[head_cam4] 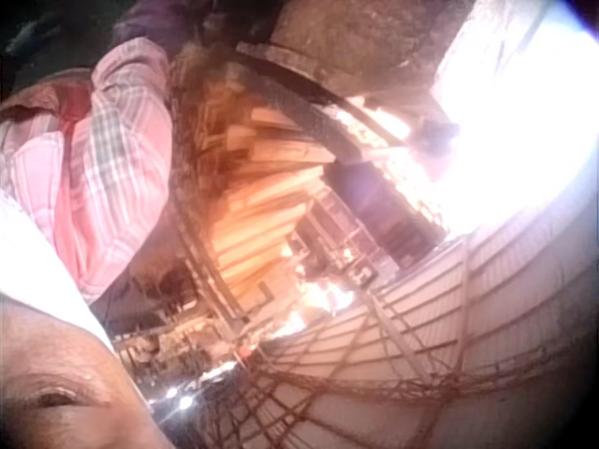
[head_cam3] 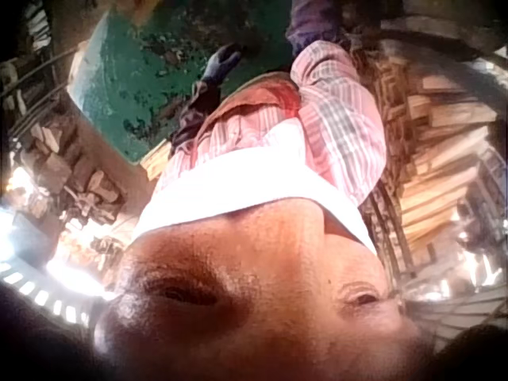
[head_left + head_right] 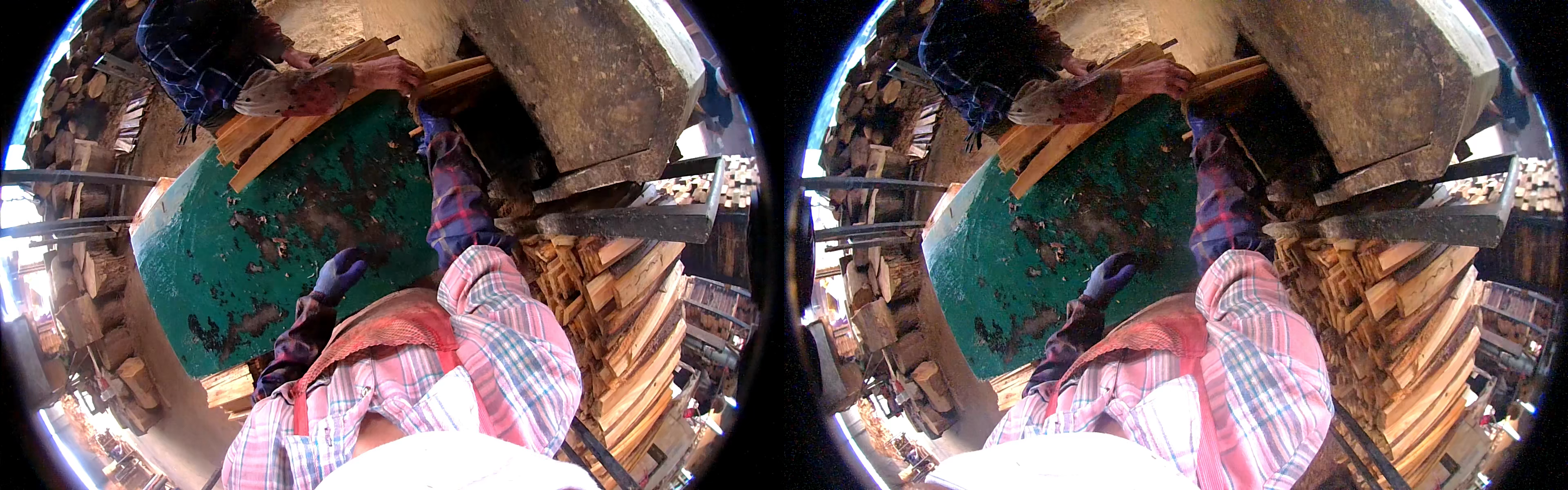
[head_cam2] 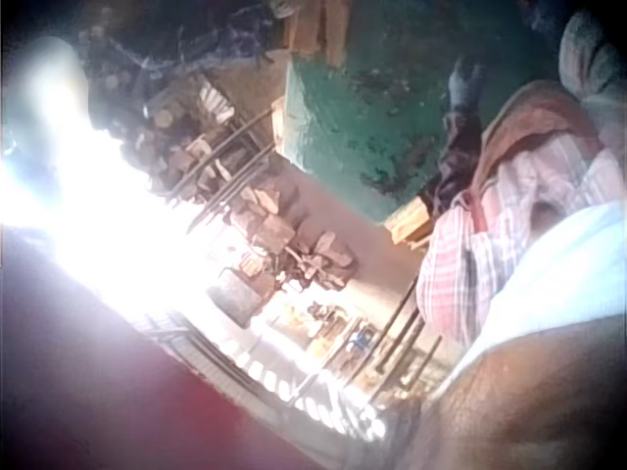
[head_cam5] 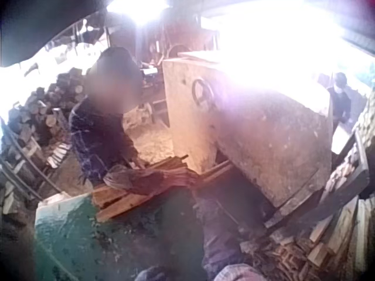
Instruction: The person repeatedly picks up thin wooden planks from a green workbench and stacks them into a growing pile. The hands move the planks one by one, aligning them and placing them on top of the existing stack throughout the clip.
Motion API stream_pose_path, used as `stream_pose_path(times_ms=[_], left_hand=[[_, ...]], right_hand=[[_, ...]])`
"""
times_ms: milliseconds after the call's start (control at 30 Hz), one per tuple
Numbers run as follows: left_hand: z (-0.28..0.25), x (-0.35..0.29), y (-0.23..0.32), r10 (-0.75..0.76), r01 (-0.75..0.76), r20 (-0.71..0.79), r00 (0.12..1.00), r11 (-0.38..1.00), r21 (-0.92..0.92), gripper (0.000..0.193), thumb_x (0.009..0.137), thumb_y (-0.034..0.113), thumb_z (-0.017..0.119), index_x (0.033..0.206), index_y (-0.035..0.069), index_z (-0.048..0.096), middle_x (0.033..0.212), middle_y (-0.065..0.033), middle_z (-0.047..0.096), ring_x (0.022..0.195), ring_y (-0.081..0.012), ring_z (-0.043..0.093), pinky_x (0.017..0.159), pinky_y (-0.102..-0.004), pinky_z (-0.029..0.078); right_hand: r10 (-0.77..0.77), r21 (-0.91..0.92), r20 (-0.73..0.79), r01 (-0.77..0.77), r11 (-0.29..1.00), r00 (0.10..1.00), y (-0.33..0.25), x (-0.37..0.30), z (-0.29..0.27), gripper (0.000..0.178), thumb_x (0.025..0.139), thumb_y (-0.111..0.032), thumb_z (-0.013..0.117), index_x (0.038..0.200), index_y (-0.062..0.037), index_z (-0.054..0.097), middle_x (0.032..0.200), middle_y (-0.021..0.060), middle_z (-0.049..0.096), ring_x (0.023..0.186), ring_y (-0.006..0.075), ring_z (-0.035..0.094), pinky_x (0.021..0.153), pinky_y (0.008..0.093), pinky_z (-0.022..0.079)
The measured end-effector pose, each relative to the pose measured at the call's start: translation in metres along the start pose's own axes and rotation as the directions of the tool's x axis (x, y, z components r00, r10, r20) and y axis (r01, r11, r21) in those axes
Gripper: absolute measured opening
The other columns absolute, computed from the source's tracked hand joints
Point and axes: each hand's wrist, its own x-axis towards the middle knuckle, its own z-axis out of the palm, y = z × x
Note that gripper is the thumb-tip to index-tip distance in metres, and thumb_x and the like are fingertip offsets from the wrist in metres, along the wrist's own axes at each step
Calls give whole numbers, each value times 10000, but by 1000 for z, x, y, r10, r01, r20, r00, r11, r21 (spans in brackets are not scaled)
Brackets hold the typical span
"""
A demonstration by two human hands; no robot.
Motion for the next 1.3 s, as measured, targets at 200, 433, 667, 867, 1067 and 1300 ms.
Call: stream_pose_path(times_ms=[200, 433, 667, 867, 1067, 1300], left_hand=[[-8, -11, -18, -18, 18, -39, 999, 1000, -20, 424, 837, 219, 638, 1172, -16, 525, 1077, -79, 615, 953, -152, 574, 847, -294, 453], [-18, -23, -22, 23, -24, -22, 999, 1000, -10, 382, 842, 196, 626, 1159, -2, 543, 1057, -76, 621, 946, -153, 576, 842, -295, 459], [-47, 25, 36, -5, 8, -17, 1000, 990, 141, 386, 853, 237, 607, 1152, 2, 546, 1042, -90, 623, 960, -174, 571, 847, -309, 455], [14, 111, 111, 179, -235, 170, 969, 878, 417, 672, 791, 354, 659, 1329, 57, 390, 1190, -187, 554, 1082, -291, 548, 886, -372, 446], [5, 121, 76, -73, 7, 36, 997, 519, 855, 909, 689, 329, 702, 1420, 128, 200, 1184, -244, 520, 1078, -415, 524, 875, -475, 440], [-169, 45, 43, -182, 311, -290, 939, 96, 946, 960, 642, 217, 746, 1421, 200, 185, 1173, -141, 545, 1146, -323, 503, 855, -447, 476]], right_hand=[[289, 218, -31, -275, 936, 957, -28, -19, 30, 564, 847, -453, 581, 1297, -160, 407, 999, 130, 610, 697, 216, 577, 564, 326, 484], [112, 400, -390, 58, 915, 914, 29, -29, 53, 579, 822, -454, 599, 1294, -168, 422, 1056, 140, 606, 704, 249, 578, 574, 357, 478], [216, 214, -453, -130, 968, 865, 86, -47, 15, 485, 802, -350, 562, 1197, -77, 495, 979, 117, 597, 811, 233, 586, 659, 366, 479], [128, 255, -92, -101, 962, 987, 130, -168, 47, 533, 791, -396, 586, 1204, -73, 494, 1028, 117, 586, 854, 242, 573, 712, 372, 466], [74, 245, 463, -208, 947, 883, 144, -265, 159, 583, 780, -442, 611, 1211, -69, 492, 1076, 118, 575, 897, 250, 561, 765, 377, 453], [39, 432, 271, -158, 888, 962, 71, -204, 110, 643, 767, -496, 640, 1220, -64, 491, 1132, 119, 563, 947, 259, 546, 826, 384, 438]])
